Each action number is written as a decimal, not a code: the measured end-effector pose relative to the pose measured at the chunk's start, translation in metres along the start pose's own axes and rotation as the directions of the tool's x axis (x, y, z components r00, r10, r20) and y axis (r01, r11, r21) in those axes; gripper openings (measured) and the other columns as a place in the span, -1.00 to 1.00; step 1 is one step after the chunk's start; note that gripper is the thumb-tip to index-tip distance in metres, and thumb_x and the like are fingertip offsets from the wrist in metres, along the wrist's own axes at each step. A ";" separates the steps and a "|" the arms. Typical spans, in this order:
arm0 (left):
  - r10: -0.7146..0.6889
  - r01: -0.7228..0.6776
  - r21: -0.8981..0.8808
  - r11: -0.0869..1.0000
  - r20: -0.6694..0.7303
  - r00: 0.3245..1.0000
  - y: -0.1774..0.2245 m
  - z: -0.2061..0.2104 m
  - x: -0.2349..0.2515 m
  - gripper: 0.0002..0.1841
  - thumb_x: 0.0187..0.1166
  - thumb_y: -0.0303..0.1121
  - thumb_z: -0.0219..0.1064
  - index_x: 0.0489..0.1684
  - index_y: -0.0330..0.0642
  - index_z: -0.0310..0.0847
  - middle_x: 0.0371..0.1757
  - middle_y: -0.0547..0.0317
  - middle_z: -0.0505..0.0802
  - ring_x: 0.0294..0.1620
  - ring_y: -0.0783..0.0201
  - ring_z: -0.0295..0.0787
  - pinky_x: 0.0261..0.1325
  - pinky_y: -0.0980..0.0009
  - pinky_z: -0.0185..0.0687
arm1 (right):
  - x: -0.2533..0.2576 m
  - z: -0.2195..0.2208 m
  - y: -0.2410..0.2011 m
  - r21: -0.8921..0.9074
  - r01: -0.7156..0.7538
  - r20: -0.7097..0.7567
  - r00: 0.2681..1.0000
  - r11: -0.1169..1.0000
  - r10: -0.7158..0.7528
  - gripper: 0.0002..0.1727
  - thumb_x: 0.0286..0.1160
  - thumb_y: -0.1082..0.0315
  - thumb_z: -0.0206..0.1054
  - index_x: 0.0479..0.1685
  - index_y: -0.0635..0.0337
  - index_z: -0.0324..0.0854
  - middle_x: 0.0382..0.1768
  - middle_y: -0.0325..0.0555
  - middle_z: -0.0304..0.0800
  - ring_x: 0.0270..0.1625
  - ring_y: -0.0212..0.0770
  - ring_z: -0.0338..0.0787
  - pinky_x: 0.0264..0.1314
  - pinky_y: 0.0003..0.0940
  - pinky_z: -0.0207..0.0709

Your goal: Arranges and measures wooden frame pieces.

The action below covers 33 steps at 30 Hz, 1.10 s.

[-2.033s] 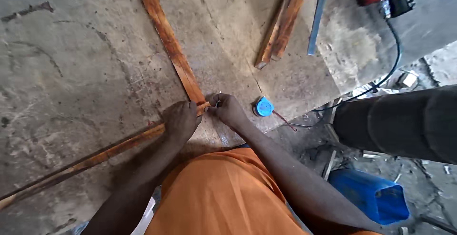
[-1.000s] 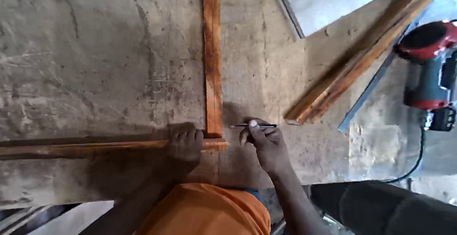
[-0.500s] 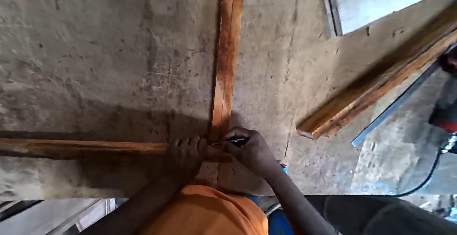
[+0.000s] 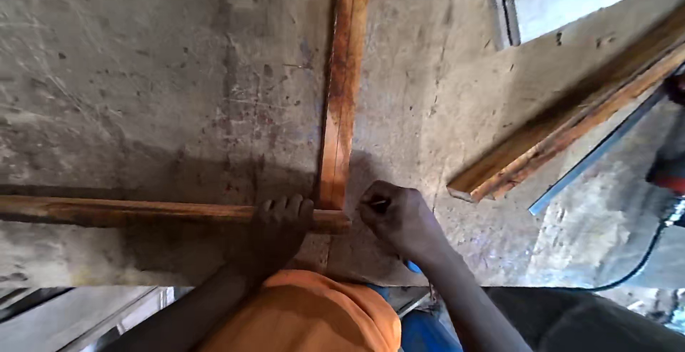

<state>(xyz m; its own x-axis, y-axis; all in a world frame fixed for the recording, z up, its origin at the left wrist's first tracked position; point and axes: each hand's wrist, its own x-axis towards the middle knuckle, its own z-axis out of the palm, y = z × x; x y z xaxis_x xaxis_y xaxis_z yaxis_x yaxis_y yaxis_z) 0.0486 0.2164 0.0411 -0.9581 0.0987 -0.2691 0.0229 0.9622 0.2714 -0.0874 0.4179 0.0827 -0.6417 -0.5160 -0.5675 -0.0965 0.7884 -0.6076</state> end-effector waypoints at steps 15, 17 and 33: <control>-0.011 0.012 0.017 1.000 -0.024 1.000 0.006 -0.006 -0.001 -0.63 0.29 -0.29 0.59 0.03 -0.20 0.72 -0.03 -0.09 0.87 -0.08 -0.09 0.88 -0.04 -0.03 0.79 | -0.064 -0.024 0.014 0.078 -0.045 -0.282 0.957 0.996 0.065 -0.96 0.51 0.31 0.46 -0.18 -0.06 0.72 -0.48 -0.30 0.81 -0.64 -0.28 0.69 -0.67 -0.24 0.60; -0.032 0.032 0.045 0.998 -0.003 0.999 0.009 -0.004 -0.003 -0.54 0.24 -0.16 0.67 0.06 -0.13 0.71 0.02 -0.03 0.86 -0.03 -0.06 0.86 0.03 -0.03 0.77 | -0.080 -0.012 0.010 0.143 -0.034 -0.348 0.934 0.989 0.083 -0.94 0.59 0.31 0.39 -0.09 -0.03 0.72 -0.46 -0.28 0.81 -0.63 -0.28 0.70 -0.66 -0.26 0.63; 0.152 -0.150 0.031 0.988 -0.111 0.982 -0.038 0.052 -0.068 -0.21 0.39 0.06 0.57 0.65 -0.04 0.47 0.50 0.01 0.69 0.46 -0.03 0.66 0.49 -0.05 0.57 | -0.176 0.116 0.017 0.493 0.065 -0.570 0.777 0.868 0.266 -0.69 0.71 0.39 0.13 0.30 0.12 0.67 -0.22 -0.22 0.93 -0.33 -0.22 0.87 -0.30 -0.29 0.79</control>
<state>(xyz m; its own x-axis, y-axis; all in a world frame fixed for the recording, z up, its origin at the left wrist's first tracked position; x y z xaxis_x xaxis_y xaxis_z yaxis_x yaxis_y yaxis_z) 0.1279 0.1865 0.0010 -0.9691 0.2154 -0.1206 0.1751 0.9441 0.2795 0.1124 0.4830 0.1075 -0.9583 -0.0003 -0.2856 0.2496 0.4851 -0.8381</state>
